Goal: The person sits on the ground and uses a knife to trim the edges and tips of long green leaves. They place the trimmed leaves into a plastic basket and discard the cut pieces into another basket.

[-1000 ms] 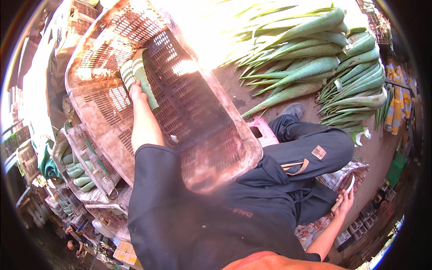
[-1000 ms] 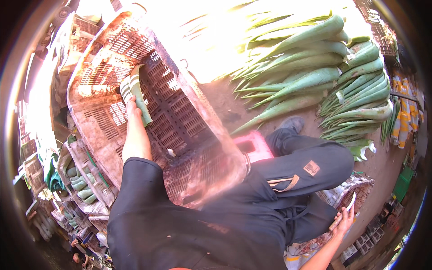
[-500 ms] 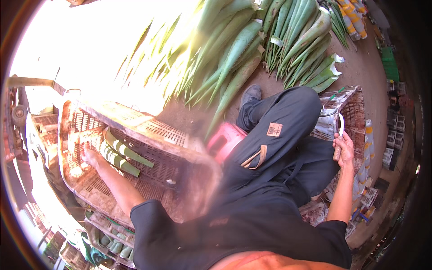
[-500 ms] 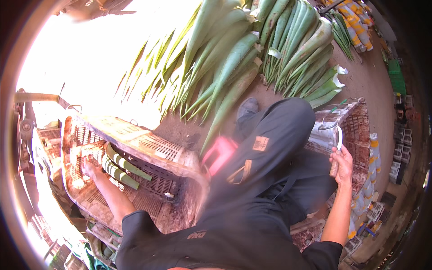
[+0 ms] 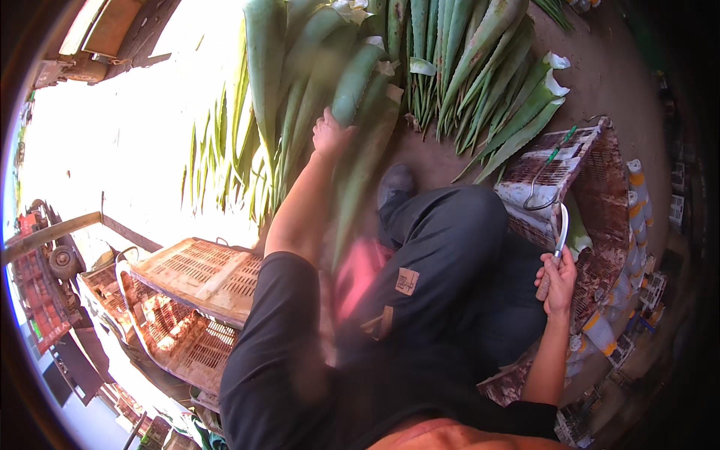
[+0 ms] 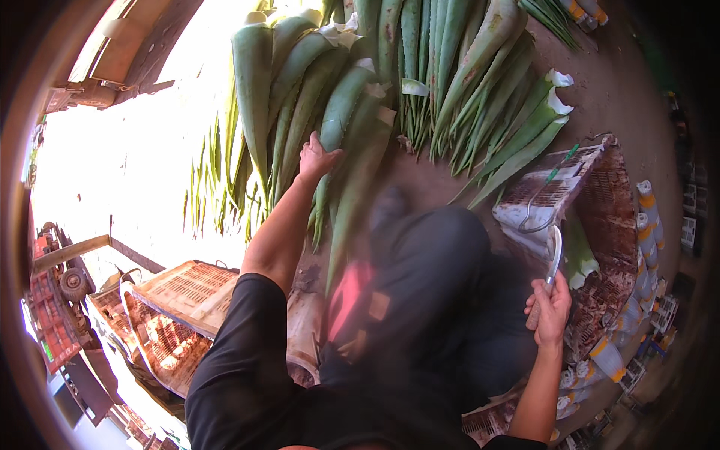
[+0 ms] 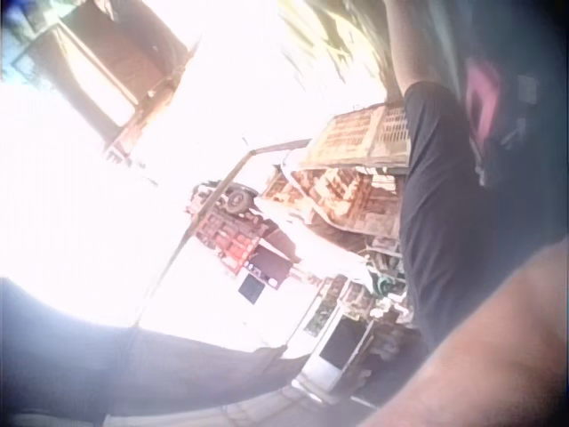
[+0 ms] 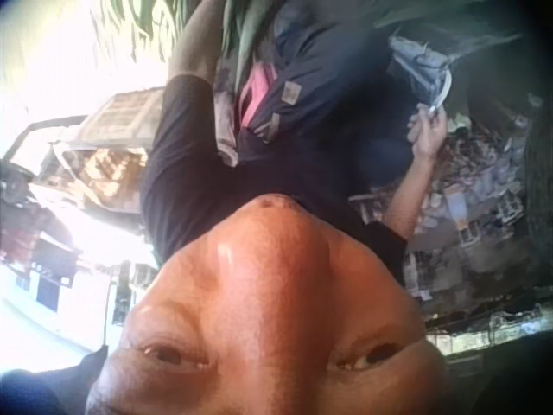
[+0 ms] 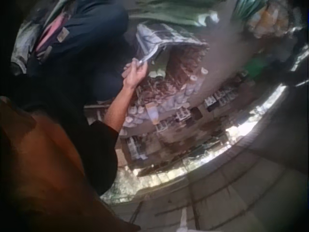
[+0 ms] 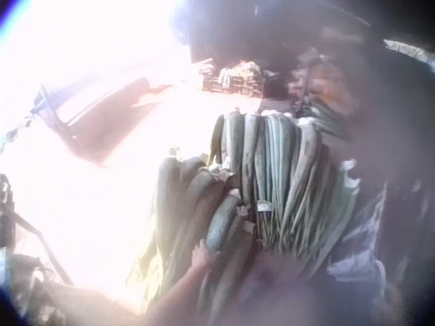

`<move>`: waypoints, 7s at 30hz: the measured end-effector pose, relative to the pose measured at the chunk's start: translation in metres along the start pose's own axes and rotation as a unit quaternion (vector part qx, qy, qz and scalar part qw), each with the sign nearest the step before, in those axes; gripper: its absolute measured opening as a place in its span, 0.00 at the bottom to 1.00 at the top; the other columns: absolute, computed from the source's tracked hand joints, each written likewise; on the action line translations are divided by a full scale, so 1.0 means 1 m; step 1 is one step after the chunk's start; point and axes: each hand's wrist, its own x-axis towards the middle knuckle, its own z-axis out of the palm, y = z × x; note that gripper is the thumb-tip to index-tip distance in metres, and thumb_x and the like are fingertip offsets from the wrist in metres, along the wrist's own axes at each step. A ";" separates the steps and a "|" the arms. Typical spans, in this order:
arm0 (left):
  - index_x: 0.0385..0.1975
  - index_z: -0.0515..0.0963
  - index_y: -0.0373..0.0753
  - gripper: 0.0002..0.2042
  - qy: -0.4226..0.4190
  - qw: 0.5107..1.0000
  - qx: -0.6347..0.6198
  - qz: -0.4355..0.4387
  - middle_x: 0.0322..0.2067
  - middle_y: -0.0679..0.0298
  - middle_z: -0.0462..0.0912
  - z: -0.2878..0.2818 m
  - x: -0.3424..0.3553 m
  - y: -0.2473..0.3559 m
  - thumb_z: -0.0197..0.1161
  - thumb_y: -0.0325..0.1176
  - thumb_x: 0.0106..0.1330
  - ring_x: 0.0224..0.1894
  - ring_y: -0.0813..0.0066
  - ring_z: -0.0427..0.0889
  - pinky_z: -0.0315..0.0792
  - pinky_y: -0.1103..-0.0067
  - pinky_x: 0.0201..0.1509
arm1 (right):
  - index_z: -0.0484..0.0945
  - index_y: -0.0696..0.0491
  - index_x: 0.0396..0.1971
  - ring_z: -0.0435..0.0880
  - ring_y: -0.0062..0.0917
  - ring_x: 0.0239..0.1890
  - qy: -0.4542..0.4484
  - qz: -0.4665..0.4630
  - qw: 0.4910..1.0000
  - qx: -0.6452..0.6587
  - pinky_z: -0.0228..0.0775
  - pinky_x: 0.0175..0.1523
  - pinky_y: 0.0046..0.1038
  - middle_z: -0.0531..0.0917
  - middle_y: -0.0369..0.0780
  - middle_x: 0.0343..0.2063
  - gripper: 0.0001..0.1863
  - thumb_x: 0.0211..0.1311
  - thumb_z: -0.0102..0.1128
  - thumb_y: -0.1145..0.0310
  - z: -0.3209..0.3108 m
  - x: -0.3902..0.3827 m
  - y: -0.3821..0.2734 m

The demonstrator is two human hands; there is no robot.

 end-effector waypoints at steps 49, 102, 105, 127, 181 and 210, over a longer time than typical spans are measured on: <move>0.60 0.64 0.38 0.38 -0.072 0.694 0.013 0.716 0.51 0.51 0.72 -0.023 -0.273 0.462 0.70 0.39 0.45 0.51 0.54 0.75 0.71 0.65 0.54 | 0.67 0.58 0.57 0.76 0.14 0.30 -0.036 -0.115 0.984 0.130 0.71 0.32 0.17 0.79 0.37 0.36 0.24 0.59 0.57 0.80 -0.015 -0.028 0.062; 0.31 0.69 0.35 0.20 -0.044 0.896 0.016 0.441 0.26 0.49 0.78 -0.120 -0.223 0.284 0.72 0.34 0.43 0.33 0.50 0.80 0.73 0.65 0.36 | 0.69 0.57 0.57 0.74 0.13 0.28 -0.060 -0.140 0.988 0.006 0.71 0.35 0.18 0.79 0.35 0.32 0.26 0.55 0.58 0.83 -0.010 -0.018 0.049; 0.37 0.69 0.33 0.23 -0.047 0.793 -0.007 0.608 0.34 0.53 0.79 -0.065 -0.250 0.394 0.70 0.36 0.45 0.37 0.53 0.81 0.76 0.68 0.39 | 0.69 0.58 0.57 0.74 0.13 0.26 -0.030 -0.143 0.989 0.008 0.70 0.33 0.17 0.78 0.34 0.31 0.25 0.56 0.57 0.82 -0.007 -0.021 0.053; 0.61 0.60 0.30 0.43 0.208 0.969 -0.076 -0.108 0.49 0.45 0.76 -0.155 0.112 -0.033 0.73 0.34 0.42 0.54 0.55 0.75 0.70 0.70 0.58 | 0.65 0.56 0.60 0.72 0.13 0.24 -0.052 -0.109 0.985 -0.126 0.67 0.26 0.15 0.75 0.35 0.32 0.27 0.58 0.52 0.83 -0.002 0.005 0.033; 0.34 0.79 0.31 0.18 -0.123 0.990 -0.058 0.030 0.28 0.55 0.83 0.075 0.020 0.066 0.70 0.34 0.44 0.28 0.65 0.83 0.77 0.73 0.34 | 0.70 0.60 0.54 0.78 0.22 0.36 -0.048 -0.107 0.988 -0.105 0.72 0.43 0.24 0.80 0.40 0.35 0.25 0.54 0.59 0.81 0.008 0.001 0.015; 0.64 0.56 0.35 0.45 -0.739 0.420 -0.512 -0.128 0.50 0.39 0.68 -0.082 -0.242 0.208 0.59 0.63 0.55 0.48 0.42 0.74 0.74 0.44 0.45 | 0.62 0.58 0.61 0.74 0.14 0.27 0.096 -0.188 0.947 0.240 0.71 0.31 0.18 0.76 0.35 0.36 0.22 0.68 0.48 0.74 -0.010 -0.036 0.045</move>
